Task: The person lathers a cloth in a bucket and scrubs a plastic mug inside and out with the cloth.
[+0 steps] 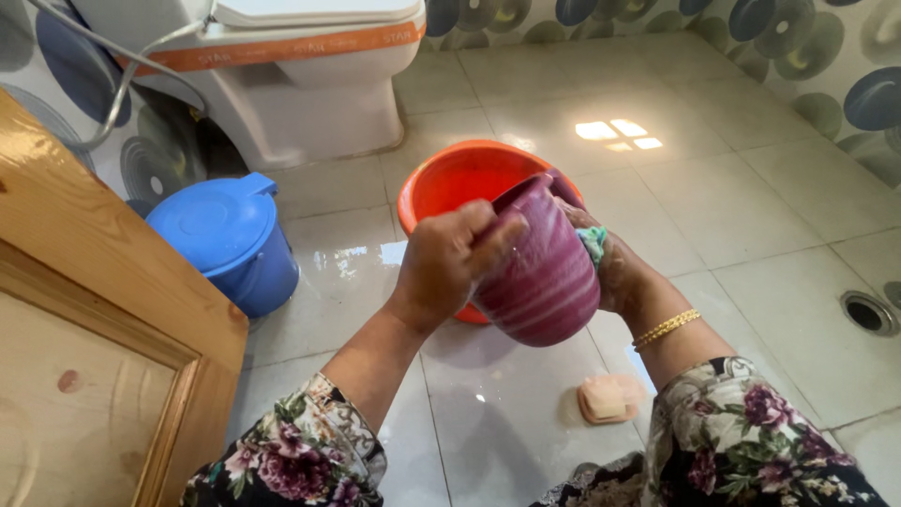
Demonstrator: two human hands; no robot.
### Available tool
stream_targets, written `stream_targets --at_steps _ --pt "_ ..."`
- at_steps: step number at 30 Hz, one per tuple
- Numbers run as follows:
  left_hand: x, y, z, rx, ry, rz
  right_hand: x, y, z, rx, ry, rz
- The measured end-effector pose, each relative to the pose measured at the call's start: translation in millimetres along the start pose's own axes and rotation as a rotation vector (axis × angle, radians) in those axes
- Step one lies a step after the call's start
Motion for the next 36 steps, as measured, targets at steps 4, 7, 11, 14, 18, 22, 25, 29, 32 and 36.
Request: stream_targets --at_steps 4,7,11,14,18,22,25,29,32,36 --pt "-30.2 3.6 6.5 -0.252 -0.090 -0.167 -14.8 -7.3 2.7 0.202 -0.117 -0.160" --pt "-64.7 31.9 15.1 -0.393 -0.128 -0.233 -28.6 22.0 -3.5 0.380 -0.026 -1.163" --pt "-102.9 23.8 11.5 0.199 -0.370 -0.613 -15.4 96.6 -18.3 0.393 -0.273 -1.316" --pt "-90.4 19.8 11.9 0.353 -0.352 -0.764 -9.8 160.4 -39.9 0.329 -1.063 -2.038" --pt "-50.9 23.8 3.3 0.237 -0.478 -0.133 -11.2 108.9 -11.4 0.373 -0.764 -1.918" --pt "-31.0 41.0 -1.2 0.148 -0.275 0.020 -18.2 42.3 14.7 0.374 -0.267 -1.534" --pt "-59.4 34.2 4.8 0.243 -0.349 -0.011 4.9 86.5 1.5 0.480 -0.483 -1.729" --pt "-88.9 29.5 7.7 0.458 -0.358 -0.733 13.4 145.3 -17.3 0.339 -1.003 -1.997" --pt "-78.3 37.0 3.5 0.363 -0.496 -0.359 -12.1 128.2 -11.5 0.354 -0.814 -1.771" --pt "-64.5 53.6 5.3 0.273 -0.315 0.080 -16.0 91.2 6.7 0.444 0.148 -1.717"
Point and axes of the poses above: each hand's wrist, its own z-axis towards the middle knuckle, its own y-axis out of the palm, x = y × z, the point moved 5 cm from there along z, towards the middle knuckle, and after that the axes turned 11 degrees about -x, right-handed, at the moved point
